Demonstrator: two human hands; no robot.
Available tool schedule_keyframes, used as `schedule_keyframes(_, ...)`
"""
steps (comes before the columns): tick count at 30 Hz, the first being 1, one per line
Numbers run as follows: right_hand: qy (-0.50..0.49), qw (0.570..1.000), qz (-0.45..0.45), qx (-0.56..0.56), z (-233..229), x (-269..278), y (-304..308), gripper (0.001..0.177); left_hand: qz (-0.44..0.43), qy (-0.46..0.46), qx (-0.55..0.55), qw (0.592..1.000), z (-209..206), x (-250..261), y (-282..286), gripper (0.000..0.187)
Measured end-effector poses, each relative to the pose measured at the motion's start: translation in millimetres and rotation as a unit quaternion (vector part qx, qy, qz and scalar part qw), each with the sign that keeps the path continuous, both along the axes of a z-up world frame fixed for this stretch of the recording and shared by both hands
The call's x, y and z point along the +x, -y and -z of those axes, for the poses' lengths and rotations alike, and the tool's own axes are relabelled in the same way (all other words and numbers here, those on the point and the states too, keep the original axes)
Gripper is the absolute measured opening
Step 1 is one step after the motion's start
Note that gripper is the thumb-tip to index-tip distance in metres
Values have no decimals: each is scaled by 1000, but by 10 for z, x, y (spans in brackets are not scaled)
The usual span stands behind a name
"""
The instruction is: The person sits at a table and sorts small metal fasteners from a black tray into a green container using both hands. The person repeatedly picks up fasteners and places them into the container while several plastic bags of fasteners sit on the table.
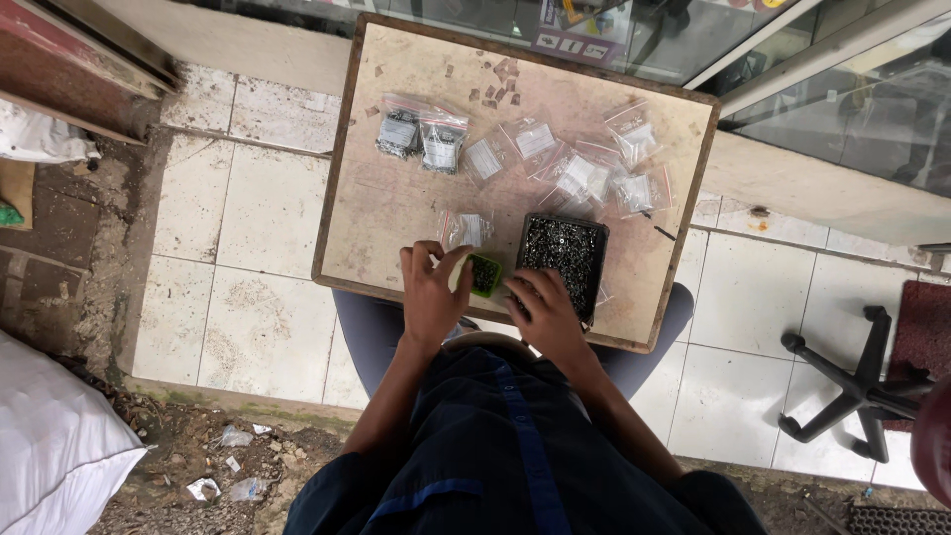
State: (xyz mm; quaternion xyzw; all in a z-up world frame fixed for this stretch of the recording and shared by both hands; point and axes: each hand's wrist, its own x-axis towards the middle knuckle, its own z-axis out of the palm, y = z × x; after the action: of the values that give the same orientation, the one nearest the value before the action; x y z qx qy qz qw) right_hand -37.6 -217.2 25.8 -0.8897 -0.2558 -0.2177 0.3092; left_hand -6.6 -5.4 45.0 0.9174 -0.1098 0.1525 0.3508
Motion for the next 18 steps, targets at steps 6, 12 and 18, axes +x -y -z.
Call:
schedule_keyframes(6,-83,971,156,-160,65,-7,667,28,118,45,79,989,231,72,625,18)
schedule_keyframes(12,-67,974,170,-134,449,-77,681,5,101,-44,259,959,866,-37,1124,28)
schedule_keyframes(18,-69,981,170,-65,279,-115,678,6,102,24,197,975,966,-135,1101,29)
